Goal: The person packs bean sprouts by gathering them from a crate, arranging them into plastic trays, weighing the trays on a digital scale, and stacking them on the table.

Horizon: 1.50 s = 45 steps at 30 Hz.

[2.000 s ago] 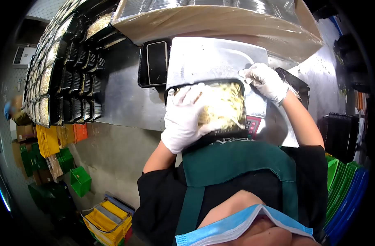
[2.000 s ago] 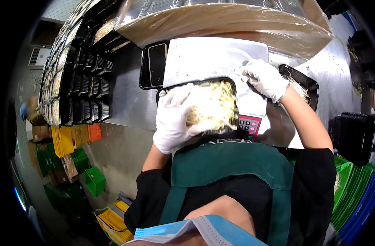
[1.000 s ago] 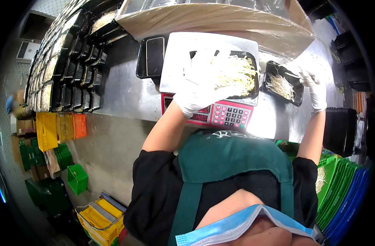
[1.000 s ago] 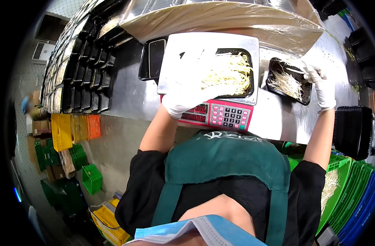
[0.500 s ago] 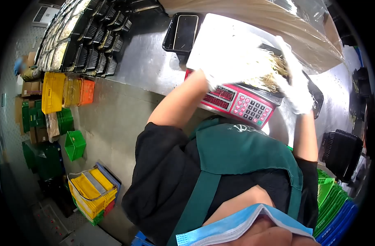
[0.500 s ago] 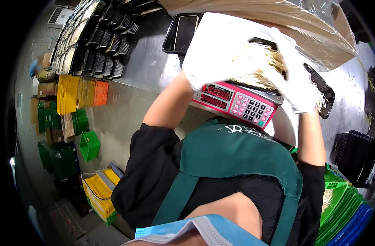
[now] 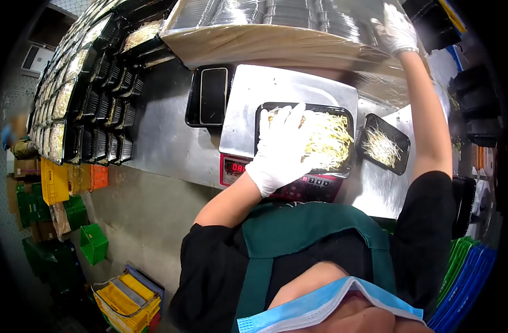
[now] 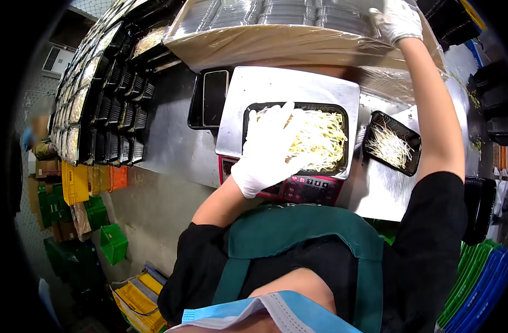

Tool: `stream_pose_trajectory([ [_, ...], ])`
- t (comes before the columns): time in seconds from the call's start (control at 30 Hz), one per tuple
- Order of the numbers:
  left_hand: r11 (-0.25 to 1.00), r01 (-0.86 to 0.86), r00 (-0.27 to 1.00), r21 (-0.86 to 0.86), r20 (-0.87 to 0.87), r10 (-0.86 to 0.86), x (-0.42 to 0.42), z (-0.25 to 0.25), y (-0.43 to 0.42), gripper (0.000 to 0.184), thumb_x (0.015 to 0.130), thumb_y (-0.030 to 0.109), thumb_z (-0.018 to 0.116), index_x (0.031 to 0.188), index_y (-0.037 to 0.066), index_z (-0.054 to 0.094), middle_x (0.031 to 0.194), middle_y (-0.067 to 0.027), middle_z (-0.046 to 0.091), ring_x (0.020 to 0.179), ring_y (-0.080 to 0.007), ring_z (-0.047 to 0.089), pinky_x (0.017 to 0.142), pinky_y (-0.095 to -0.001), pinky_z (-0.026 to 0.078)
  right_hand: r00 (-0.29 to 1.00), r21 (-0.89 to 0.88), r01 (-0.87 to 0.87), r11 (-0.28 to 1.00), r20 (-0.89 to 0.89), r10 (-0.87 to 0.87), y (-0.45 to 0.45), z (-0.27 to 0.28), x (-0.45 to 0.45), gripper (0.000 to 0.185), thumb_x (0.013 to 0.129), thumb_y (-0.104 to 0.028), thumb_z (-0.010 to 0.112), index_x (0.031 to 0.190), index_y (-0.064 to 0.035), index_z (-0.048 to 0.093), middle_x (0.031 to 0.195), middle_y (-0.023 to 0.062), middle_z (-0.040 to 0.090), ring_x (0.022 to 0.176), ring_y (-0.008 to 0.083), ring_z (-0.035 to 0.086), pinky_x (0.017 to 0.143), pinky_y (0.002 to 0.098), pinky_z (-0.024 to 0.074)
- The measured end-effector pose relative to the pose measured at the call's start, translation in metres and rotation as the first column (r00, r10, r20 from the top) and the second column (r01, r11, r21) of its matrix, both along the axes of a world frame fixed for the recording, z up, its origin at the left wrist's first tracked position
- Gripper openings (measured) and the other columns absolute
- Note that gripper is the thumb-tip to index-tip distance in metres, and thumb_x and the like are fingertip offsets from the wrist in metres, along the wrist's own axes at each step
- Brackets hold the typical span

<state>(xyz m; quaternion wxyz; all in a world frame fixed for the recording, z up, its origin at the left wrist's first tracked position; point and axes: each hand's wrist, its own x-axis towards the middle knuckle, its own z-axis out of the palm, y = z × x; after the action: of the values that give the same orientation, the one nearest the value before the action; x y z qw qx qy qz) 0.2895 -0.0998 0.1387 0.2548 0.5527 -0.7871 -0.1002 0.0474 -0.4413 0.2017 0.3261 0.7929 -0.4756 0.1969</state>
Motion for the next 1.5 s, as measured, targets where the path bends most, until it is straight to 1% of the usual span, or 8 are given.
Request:
stream_pose_trajectory([
  [0.23, 1.0, -0.013, 0.997, -0.028, 0.076, 0.015, 0.008, 0.035, 0.008, 0.083, 0.072, 0.055, 0.068, 0.134, 0.004, 0.046, 0.142, -0.0258, 0.035, 0.135, -0.0434, 0.025, 0.108, -0.0651, 0.005, 0.993, 0.149, 0.063, 0.987, 0.094, -0.078, 0.019, 0.008, -0.01, 0.031, 0.088, -0.027, 0.056, 0.118, -0.0238, 0.061, 0.103, 0.0041, 0.068, 0.093, 0.0275, 0.065, 0.078, 0.0397, 0.0518],
  [0.33, 0.986, -0.101, 0.886, -0.134, -0.463, 0.028, 0.036, 0.041, 0.026, 0.088, 0.075, 0.053, 0.069, 0.141, 0.006, 0.035, 0.141, -0.0228, 0.037, 0.137, -0.0388, 0.025, 0.113, -0.0553, 0.01, 0.87, 0.073, -0.415, 0.907, 0.323, 0.372, 0.116, 0.051, -0.003, 0.037, 0.091, -0.015, 0.051, 0.127, -0.014, 0.057, 0.119, 0.0097, 0.063, 0.108, 0.0231, 0.06, 0.092, 0.0335, 0.0465],
  [0.5, 0.954, 0.238, -0.23, 0.18, -0.944, 0.235, 0.064, 0.044, 0.025, 0.04, 0.091, 0.023, 0.061, 0.124, 0.003, 0.051, 0.123, -0.0132, 0.055, 0.115, -0.0228, 0.054, 0.085, -0.0389, 0.052, 0.667, 0.442, -0.71, 0.547, 0.174, 0.725, 0.278, 0.041, 0.021, 0.034, 0.076, -0.015, 0.062, 0.109, -0.0105, 0.068, 0.114, 0.0082, 0.066, 0.1, 0.0251, 0.063, 0.082, 0.035, 0.0505],
  [0.83, 0.964, 0.226, 0.446, 0.137, -0.895, 0.022, 0.034, 0.035, 0.028, 0.02, 0.084, -0.002, 0.064, 0.104, -0.002, 0.063, 0.087, -0.0074, 0.068, 0.082, -0.0138, 0.064, 0.067, -0.0255, 0.051, 0.431, 0.468, -0.755, 0.458, 0.882, -0.19, 0.302, -0.031, 0.019, 0.036, 0.085, -0.015, 0.067, 0.118, -0.0033, 0.061, 0.089, 0.0035, 0.064, 0.082, 0.0067, 0.057, 0.079, 0.0242, 0.0461],
  [0.9, 0.884, 0.153, 0.987, -0.442, 0.024, -0.158, 0.048, 0.049, 0.003, 0.019, 0.085, 0.003, 0.062, 0.104, 0.0, 0.063, 0.088, -0.0107, 0.067, 0.082, -0.0205, 0.063, 0.069, -0.0285, 0.051, 0.325, 0.325, -0.753, 0.573, 0.94, -0.106, 0.277, -0.037, 0.03, 0.027, 0.085, -0.016, 0.068, 0.107, -0.0012, 0.064, 0.095, 0.005, 0.063, 0.085, 0.009, 0.058, 0.078, 0.0246, 0.0474],
  [1.07, 0.903, -0.376, 0.912, -0.209, 0.089, 0.401, 0.049, -0.023, -0.039, 0.03, 0.088, 0.012, 0.059, 0.116, 0.003, 0.058, 0.11, -0.0126, 0.061, 0.097, -0.0261, 0.059, 0.085, -0.0324, 0.048, 0.287, 0.359, -0.834, 0.419, 0.931, -0.227, 0.229, -0.099, 0.047, 0.028, 0.089, -0.017, 0.064, 0.112, -0.0016, 0.059, 0.107, 0.0069, 0.064, 0.104, 0.0123, 0.056, 0.092, 0.0288, 0.0438],
  [1.43, 0.968, -0.249, 0.778, 0.037, -0.587, 0.222, 0.057, -0.034, -0.052, 0.039, 0.088, 0.017, 0.058, 0.124, 0.002, 0.053, 0.119, -0.0139, 0.057, 0.111, -0.0265, 0.052, 0.096, -0.0357, 0.04, 0.089, 0.326, -0.913, 0.247, 0.748, -0.658, 0.228, -0.095, 0.045, 0.035, 0.091, -0.024, 0.062, 0.116, -0.001, 0.058, 0.11, 0.0106, 0.063, 0.098, 0.0182, 0.061, 0.086, 0.0306, 0.0504],
  [1.5, 0.976, -0.177, 0.637, 0.124, -0.742, 0.21, 0.058, -0.047, -0.063, 0.041, 0.088, 0.017, 0.057, 0.126, 0.002, 0.052, 0.12, -0.0142, 0.056, 0.113, -0.0266, 0.051, 0.098, -0.0363, 0.039, 0.859, 0.775, -0.324, 0.543, 0.481, -0.174, 0.242, -0.039, 0.059, 0.041, 0.092, -0.029, 0.055, 0.122, -0.0015, 0.055, 0.117, 0.0166, 0.061, 0.111, 0.0283, 0.057, 0.095, 0.0364, 0.0447],
])
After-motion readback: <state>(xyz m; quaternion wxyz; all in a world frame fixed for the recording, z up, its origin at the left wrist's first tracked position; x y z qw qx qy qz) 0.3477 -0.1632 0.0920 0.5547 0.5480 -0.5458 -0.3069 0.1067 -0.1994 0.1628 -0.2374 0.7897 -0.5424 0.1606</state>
